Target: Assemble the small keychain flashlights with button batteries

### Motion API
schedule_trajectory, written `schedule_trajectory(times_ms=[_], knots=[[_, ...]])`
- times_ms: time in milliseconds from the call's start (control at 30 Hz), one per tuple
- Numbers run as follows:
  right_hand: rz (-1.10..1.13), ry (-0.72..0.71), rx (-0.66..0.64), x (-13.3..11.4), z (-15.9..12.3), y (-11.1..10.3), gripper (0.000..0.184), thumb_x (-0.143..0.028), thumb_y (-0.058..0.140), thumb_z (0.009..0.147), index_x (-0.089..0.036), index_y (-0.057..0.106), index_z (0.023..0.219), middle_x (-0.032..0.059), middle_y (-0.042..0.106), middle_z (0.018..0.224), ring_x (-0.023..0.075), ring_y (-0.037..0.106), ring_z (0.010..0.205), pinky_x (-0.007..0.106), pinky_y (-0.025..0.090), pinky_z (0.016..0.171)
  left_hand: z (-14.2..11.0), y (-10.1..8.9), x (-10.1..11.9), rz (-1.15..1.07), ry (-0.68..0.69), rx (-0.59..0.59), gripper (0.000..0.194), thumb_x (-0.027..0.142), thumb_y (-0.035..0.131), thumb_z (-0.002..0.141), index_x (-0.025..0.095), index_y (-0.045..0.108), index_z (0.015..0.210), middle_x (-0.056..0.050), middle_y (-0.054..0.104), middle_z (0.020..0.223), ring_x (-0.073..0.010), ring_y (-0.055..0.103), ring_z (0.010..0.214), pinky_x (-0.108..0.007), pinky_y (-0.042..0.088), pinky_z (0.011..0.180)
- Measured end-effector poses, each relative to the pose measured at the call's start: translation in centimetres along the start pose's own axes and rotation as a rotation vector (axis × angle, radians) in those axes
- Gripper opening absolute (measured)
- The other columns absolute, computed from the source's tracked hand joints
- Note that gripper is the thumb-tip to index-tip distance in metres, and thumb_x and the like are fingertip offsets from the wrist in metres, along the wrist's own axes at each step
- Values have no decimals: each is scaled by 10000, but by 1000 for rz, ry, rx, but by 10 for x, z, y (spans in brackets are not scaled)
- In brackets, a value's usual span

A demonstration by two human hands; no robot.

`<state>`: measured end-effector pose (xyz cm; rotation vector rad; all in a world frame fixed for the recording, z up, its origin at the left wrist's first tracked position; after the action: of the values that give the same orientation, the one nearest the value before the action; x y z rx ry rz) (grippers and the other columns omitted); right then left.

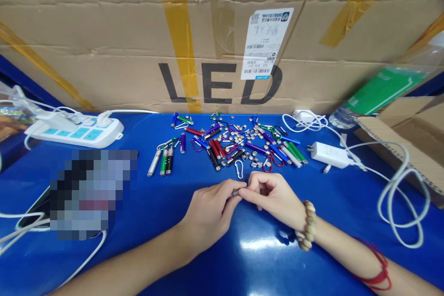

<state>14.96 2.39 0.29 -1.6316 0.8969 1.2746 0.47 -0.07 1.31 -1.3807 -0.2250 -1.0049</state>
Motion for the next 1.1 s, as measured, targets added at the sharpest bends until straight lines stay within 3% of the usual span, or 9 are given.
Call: schedule_trajectory(times_ms=[567, 1100], knots=[[30, -13, 7, -2, 0, 0, 371, -438, 653, 680, -163, 458, 526, -64, 438, 423, 44, 379, 379, 179, 275, 391, 1, 0, 0, -22, -7, -32, 174, 201, 416, 881, 237, 483, 1038, 19, 675, 911, -125, 648, 753, -215, 478, 652], [48, -44, 69, -5, -1, -1, 253, -365, 679, 675, -156, 537, 687, -68, 462, 434, 42, 414, 351, 155, 310, 347, -1, 3, -4, -52, -60, -31, 140, 240, 415, 885, 239, 442, 1022, 19, 675, 911, -130, 654, 765, -219, 484, 667]])
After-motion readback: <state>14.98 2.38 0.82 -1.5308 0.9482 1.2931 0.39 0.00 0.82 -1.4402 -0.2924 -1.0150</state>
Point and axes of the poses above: each hand's wrist, its own z-axis towards the middle knuckle, its own y-axis out of the palm, x = y × z, the point moved 3 cm from there along z, towards the middle knuckle
